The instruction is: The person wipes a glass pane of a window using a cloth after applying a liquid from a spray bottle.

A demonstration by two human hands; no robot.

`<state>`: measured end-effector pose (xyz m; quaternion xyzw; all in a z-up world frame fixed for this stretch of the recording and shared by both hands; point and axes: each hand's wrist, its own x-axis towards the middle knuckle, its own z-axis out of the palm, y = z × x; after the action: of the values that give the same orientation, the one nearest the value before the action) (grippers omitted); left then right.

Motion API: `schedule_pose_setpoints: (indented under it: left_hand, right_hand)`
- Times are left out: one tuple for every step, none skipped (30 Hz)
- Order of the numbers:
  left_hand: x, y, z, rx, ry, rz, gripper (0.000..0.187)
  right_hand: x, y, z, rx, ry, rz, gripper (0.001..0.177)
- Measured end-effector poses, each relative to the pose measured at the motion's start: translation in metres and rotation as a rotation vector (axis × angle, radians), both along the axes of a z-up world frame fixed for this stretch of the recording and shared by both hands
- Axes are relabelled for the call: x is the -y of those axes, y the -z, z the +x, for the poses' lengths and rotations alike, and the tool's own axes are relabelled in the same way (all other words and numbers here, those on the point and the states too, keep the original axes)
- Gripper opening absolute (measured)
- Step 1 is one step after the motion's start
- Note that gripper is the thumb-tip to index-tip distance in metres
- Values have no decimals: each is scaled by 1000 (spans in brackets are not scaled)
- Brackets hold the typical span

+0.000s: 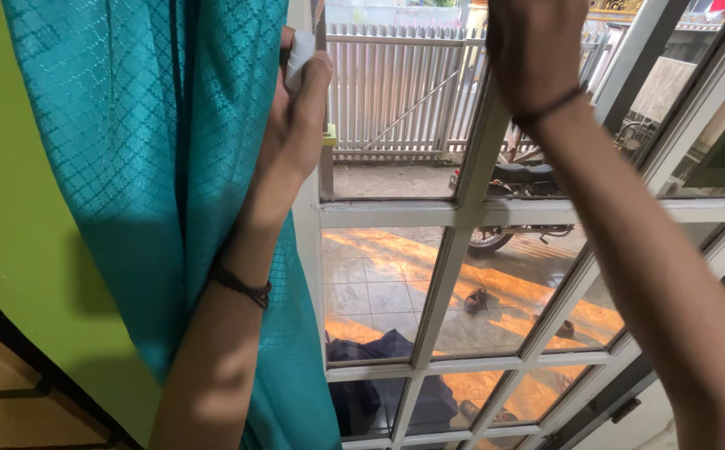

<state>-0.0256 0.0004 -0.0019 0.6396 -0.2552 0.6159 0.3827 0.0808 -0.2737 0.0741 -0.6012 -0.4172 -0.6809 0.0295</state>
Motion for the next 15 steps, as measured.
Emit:
schedule_pose_setpoints:
  left_hand:
    - [-1,1,-1,-16,8,-1,23]
    - [-1,0,-1,-33,17,0,22]
    - [-1,0,0,-32,18,1,22]
    - [-1,-1,2,-4,28,18,22]
    - [-1,-2,3,25,39,35,21]
    - [-1,-1,4,24,39,34,21]
    - [-1,-1,5,1,49,13,21]
    - [-1,0,5,-23,60,-8,21]
    - [-2,1,5,-26,61,-9,21]
    - [-2,0,6,-42,48,-9,21]
    - [-2,1,6,-58,36,-10,20]
    - [-2,2,6,-56,37,-9,20]
    - [-3,3,4,-44,71,-5,21]
    - [-3,3,4,-30,108,2,22]
    - [-3,2,5,-27,112,4,22]
  right_hand:
    - [-3,15,-13,18,-29,-8,28]
    - [-1,36,-27,8,-118,-18,43]
    - [-3,51,-35,-85,-114,-27,43]
    - [-7,67,-40,-179,-110,-36,43]
    - [-11,82,-43,-221,-106,-65,40]
    - [-11,95,-45,-264,-104,-95,37]
    - [-8,107,-50,-265,-104,-96,37]
    - [-3,120,-56,-227,-108,-176,31]
    - [0,127,-60,-188,-112,-255,28]
    - [-1,125,-57,-191,-112,-255,28]
    - [-1,118,-52,-134,-87,-233,25]
    - [0,106,-47,-73,-63,-210,26]
    - [2,88,-43,-104,-44,-148,28]
    - [3,67,-40,-134,-22,-85,30]
    - [3,44,-38,-1,-23,-38,31]
